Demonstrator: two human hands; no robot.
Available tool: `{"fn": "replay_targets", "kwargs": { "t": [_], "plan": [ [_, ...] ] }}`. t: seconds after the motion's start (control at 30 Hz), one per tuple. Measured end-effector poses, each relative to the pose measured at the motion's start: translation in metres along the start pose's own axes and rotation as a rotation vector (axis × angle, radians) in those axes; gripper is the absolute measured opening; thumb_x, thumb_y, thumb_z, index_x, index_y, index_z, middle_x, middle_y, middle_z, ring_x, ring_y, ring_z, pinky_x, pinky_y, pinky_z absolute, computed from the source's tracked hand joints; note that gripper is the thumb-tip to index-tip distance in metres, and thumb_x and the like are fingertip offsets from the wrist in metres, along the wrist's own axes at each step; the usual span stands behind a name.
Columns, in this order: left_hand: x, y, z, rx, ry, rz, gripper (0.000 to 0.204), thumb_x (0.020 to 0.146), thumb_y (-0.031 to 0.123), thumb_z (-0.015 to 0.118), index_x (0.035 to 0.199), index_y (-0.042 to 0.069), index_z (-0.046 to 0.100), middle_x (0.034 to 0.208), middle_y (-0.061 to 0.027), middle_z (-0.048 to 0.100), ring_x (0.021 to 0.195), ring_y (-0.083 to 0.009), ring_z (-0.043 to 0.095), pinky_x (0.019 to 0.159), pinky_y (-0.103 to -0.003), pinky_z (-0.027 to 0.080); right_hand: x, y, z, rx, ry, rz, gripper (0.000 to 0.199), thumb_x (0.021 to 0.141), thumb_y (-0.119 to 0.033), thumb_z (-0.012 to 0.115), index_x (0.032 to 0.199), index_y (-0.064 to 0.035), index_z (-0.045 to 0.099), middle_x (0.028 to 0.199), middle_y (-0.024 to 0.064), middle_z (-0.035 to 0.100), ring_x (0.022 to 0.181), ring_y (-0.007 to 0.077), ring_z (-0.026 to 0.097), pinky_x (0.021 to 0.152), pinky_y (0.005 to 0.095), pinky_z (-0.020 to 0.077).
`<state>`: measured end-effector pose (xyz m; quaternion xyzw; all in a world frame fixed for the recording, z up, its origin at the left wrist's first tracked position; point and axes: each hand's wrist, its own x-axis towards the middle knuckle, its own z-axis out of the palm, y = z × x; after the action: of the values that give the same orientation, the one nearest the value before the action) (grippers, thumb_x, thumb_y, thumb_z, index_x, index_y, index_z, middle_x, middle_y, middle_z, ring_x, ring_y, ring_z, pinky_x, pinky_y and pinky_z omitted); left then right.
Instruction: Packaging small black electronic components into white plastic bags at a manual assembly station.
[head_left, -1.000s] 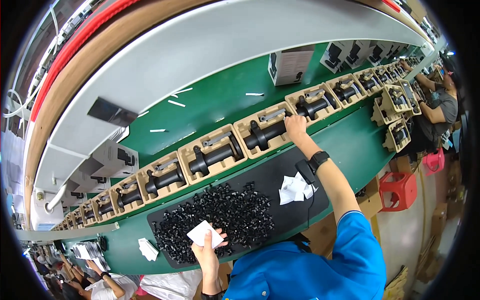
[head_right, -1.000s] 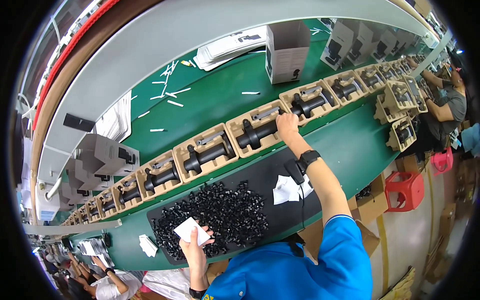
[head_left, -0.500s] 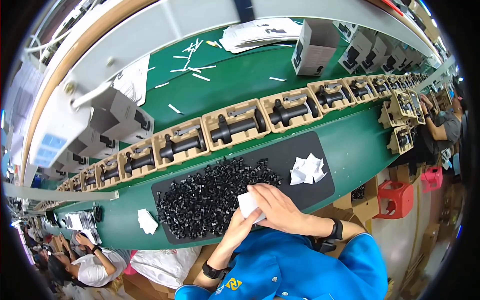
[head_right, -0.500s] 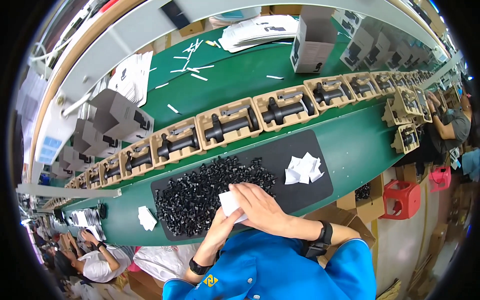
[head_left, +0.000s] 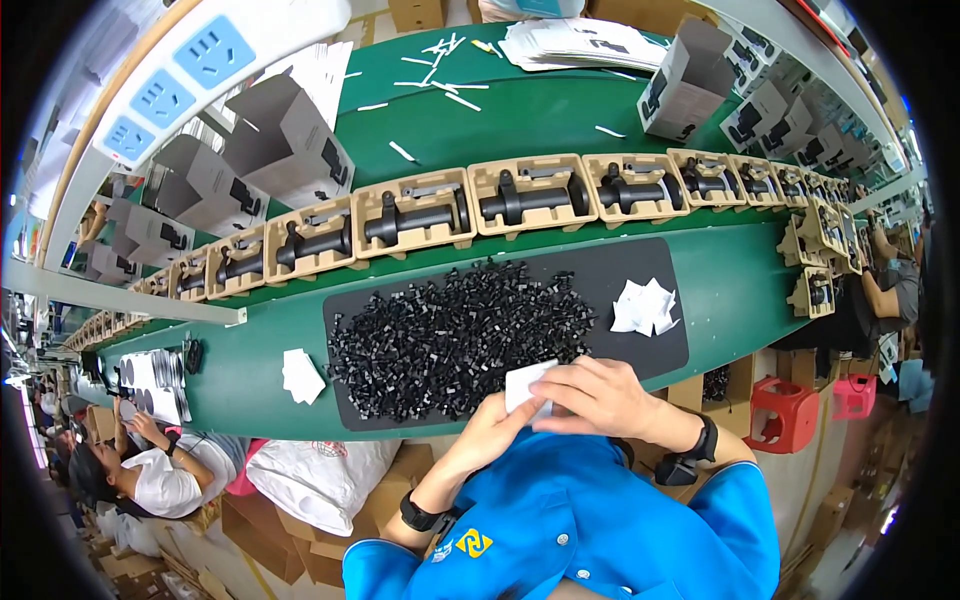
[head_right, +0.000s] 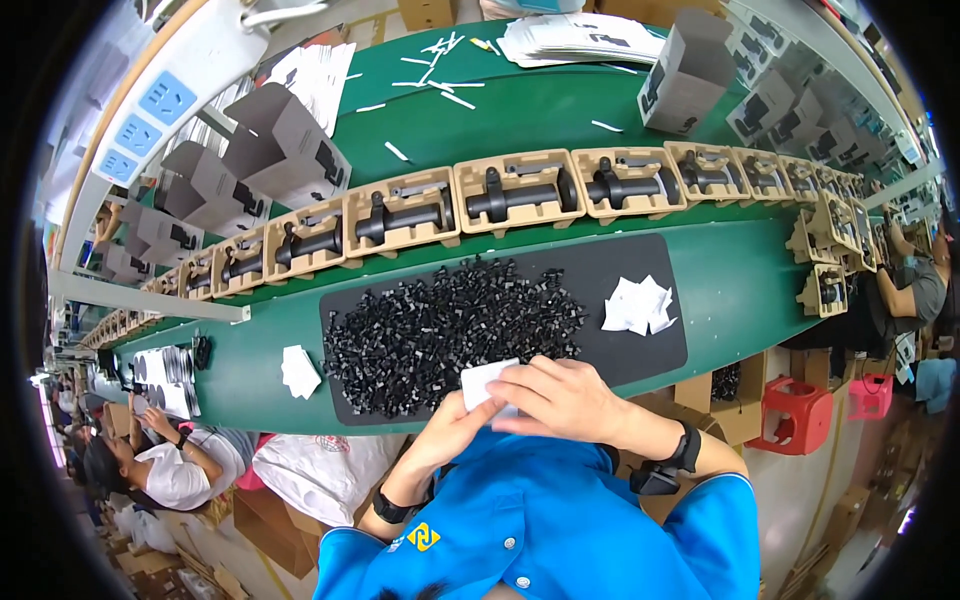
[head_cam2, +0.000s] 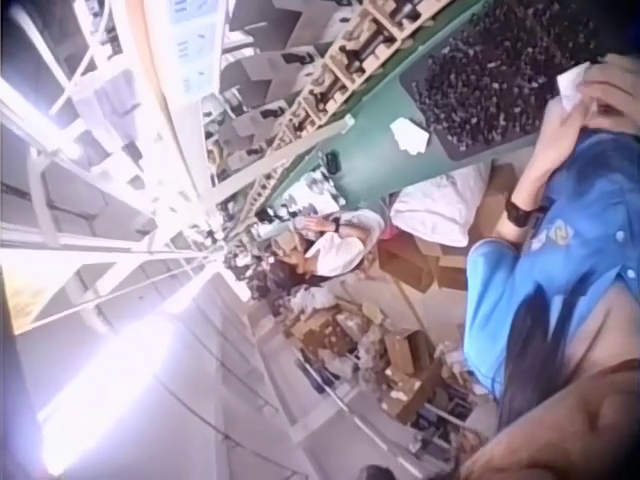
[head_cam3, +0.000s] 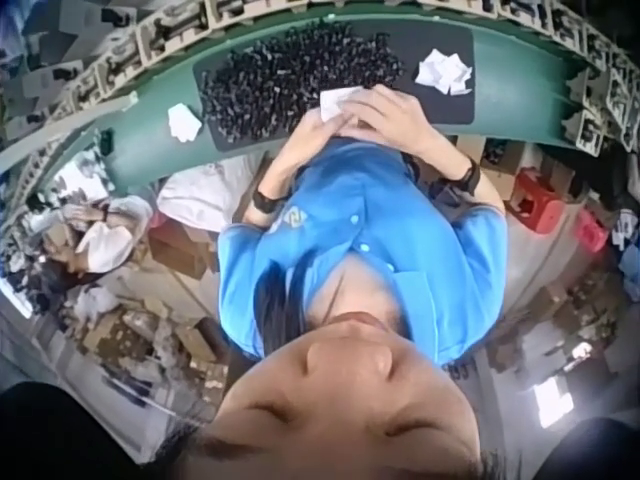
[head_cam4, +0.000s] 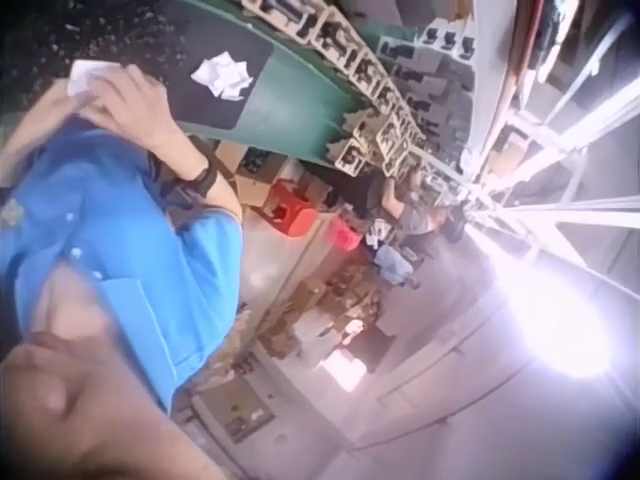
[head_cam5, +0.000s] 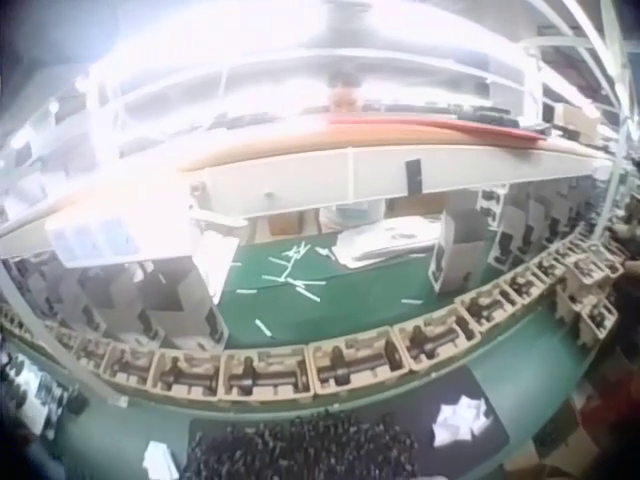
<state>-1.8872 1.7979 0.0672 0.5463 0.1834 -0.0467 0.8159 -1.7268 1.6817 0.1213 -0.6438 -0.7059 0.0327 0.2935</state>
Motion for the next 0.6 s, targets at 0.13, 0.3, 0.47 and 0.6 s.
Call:
{"fn": "replay_targets", "kwargs": {
  "t": [0.13, 0.3, 0.47, 0.6],
  "plan": [
    [-0.018, 0.001, -0.009, -0.221, -0.062, -0.129, 0.026, 0.088, 0.007, 0.059, 0.112, -0.002, 0.056, 0.101, -0.0098, 0.063, 0.095, -0.0185, 0.061, 0.070, -0.029, 0.056, 0.011, -0.010, -0.001, 0.840, -0.299, 0.403, 0.023, 0.083, -0.007, 0.064, 0.106, -0.0054, 0.062, 0.087, 0.0078, 0.067, 0.050, 0.0156, 0.061, 0.046, 0.0243, 0.0498],
    [-0.032, -0.001, -0.026, -0.053, -0.189, -0.225, 0.039, 0.077, 0.015, 0.073, 0.111, 0.000, 0.059, 0.094, -0.0096, 0.066, 0.091, -0.0166, 0.063, 0.073, -0.028, 0.053, 0.022, -0.031, 0.012, 0.604, -0.781, 0.398, 0.017, 0.087, -0.010, 0.050, 0.094, 0.0034, 0.056, 0.079, 0.0175, 0.063, 0.062, 0.0324, 0.062, 0.056, 0.0402, 0.0499],
    [-0.034, -0.022, -0.041, 0.404, -0.119, -0.097, 0.046, 0.070, 0.020, 0.078, 0.111, 0.006, 0.061, 0.091, -0.0054, 0.067, 0.084, -0.0106, 0.060, 0.074, -0.028, 0.048, 0.036, -0.021, 0.034, 0.817, -1.059, 0.332, 0.019, 0.083, -0.008, 0.051, 0.098, 0.0032, 0.055, 0.091, 0.0200, 0.063, 0.079, 0.0351, 0.063, 0.064, 0.0406, 0.0513],
    [-0.048, -0.036, -0.070, 0.170, 0.191, -0.137, 0.043, 0.072, 0.016, 0.076, 0.113, 0.008, 0.063, 0.095, -0.0057, 0.066, 0.084, -0.0083, 0.058, 0.077, -0.025, 0.047, 0.043, 0.058, 0.066, 0.626, -0.380, 0.616, 0.025, 0.079, -0.002, 0.056, 0.103, -0.0043, 0.061, 0.088, 0.0133, 0.062, 0.081, 0.0292, 0.065, 0.064, 0.0367, 0.0540]
  ]
}}
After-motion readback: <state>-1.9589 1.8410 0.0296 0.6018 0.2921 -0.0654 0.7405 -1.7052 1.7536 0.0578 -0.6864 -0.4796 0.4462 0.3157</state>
